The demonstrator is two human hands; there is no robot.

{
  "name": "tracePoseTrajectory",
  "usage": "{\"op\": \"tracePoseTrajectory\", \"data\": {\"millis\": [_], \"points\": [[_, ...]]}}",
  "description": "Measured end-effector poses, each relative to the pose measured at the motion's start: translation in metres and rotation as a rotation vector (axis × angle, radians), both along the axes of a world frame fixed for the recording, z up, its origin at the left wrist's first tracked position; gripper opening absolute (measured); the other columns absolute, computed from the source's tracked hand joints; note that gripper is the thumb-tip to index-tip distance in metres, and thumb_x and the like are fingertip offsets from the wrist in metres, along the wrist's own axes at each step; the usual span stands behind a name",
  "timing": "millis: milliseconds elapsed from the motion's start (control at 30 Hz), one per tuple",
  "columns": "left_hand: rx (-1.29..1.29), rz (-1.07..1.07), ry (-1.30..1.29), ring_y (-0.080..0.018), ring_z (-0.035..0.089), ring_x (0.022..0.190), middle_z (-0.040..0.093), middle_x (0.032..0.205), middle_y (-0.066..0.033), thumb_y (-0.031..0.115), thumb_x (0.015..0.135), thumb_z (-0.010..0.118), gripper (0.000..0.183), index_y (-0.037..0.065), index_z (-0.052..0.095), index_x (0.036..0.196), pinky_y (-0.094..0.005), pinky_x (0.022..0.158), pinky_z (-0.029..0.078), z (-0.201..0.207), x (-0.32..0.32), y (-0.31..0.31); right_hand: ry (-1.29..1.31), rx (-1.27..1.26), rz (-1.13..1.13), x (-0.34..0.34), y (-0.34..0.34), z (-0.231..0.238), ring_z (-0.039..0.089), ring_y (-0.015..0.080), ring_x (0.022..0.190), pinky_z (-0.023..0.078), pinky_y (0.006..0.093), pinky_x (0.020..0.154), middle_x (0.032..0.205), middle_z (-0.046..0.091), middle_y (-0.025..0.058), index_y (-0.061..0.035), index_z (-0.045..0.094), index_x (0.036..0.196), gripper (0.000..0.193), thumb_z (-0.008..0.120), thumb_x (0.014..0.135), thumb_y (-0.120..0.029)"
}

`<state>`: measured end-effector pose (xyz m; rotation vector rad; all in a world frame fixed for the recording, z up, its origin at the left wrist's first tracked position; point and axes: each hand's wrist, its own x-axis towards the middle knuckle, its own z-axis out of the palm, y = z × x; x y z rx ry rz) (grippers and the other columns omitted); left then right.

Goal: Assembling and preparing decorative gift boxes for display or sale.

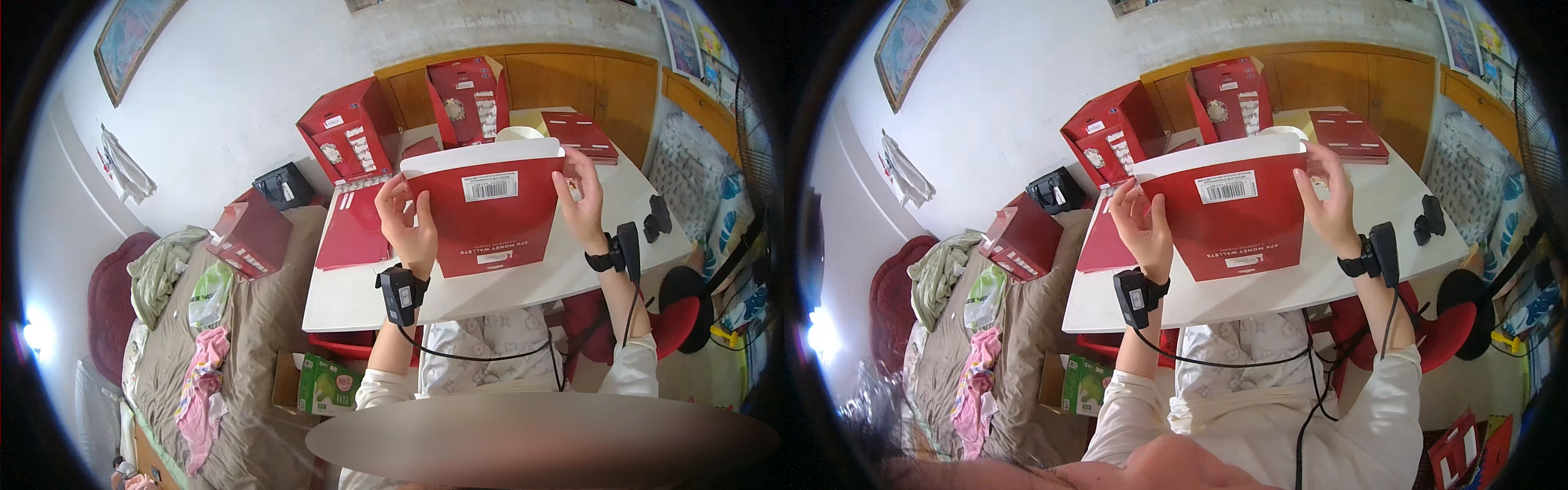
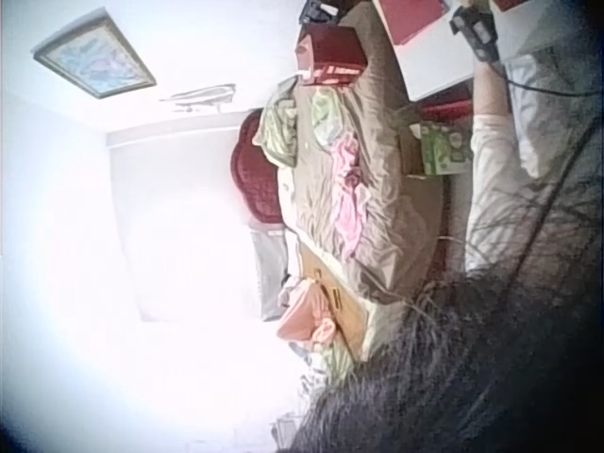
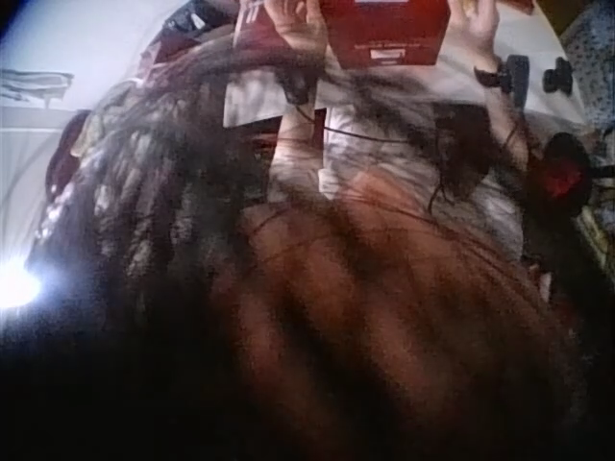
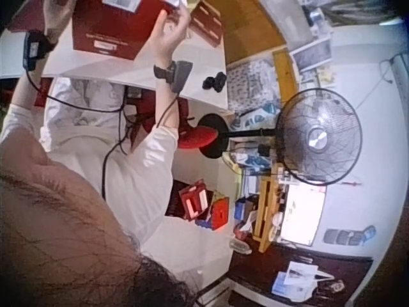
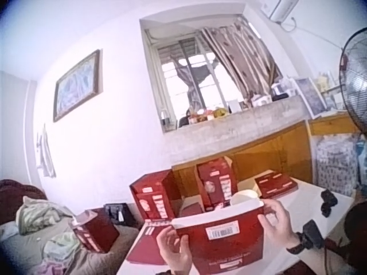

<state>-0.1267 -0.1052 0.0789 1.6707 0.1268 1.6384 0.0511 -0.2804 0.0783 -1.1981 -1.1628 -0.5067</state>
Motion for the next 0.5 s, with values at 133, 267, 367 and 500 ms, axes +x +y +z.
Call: {"op": "tracePoseTrajectory", "data": {"millis": [133,267,367,500], "points": [[0.031,-0.025,0.006,-0.0105,0.05,0.09,0.048,0.099,-0.0033,-0.006,0.084,0.056,0.042,0.005,0.041,0.121,-0.0217,0.078,0.044,-0.004,-0.002,0.004,0.011,0.07,0.005,-0.002,0.004,0.006,0.054,0.0134,0.09,0.044,0.0263,0.08,0.106,0.055,0.0077,-0.0023,0.047,0.12,0.037,0.057,0.085,-0.004],[0.106,-0.04,0.018,-0.0107,0.05,0.09,0.048,0.099,-0.0033,-0.006,0.086,0.052,0.04,0.005,0.041,0.122,-0.0224,0.08,0.045,-0.007,-0.008,0.013,-0.002,0.097,0.032,-0.007,0.006,0.007,0.053,0.012,0.088,0.043,0.0251,0.079,0.106,0.054,0.0061,-0.0035,0.049,0.118,0.036,0.058,0.084,-0.004],[0.144,-0.062,0.058,-0.0114,0.05,0.093,0.048,0.102,-0.0047,-0.005,0.087,0.05,0.041,0.004,0.038,0.125,-0.0236,0.082,0.044,-0.006,-0.014,0.014,-0.028,0.064,0.023,-0.006,0.004,0.006,0.052,0.0113,0.087,0.042,0.0244,0.078,0.106,0.054,0.0052,-0.0041,0.049,0.117,0.036,0.059,0.083,-0.002],[0.232,-0.104,0.098,-0.0134,0.048,0.098,0.049,0.111,-0.0086,-0.004,0.088,0.048,0.045,0.005,0.033,0.129,-0.0268,0.087,0.042,-0.002,-0.02,0.017,-0.038,-0.054,0.104,-0.004,-0.009,0.017,0.051,0.0116,0.09,0.042,0.0241,0.079,0.108,0.052,0.005,-0.0045,0.049,0.116,0.036,0.059,0.082,-0.001]]}}
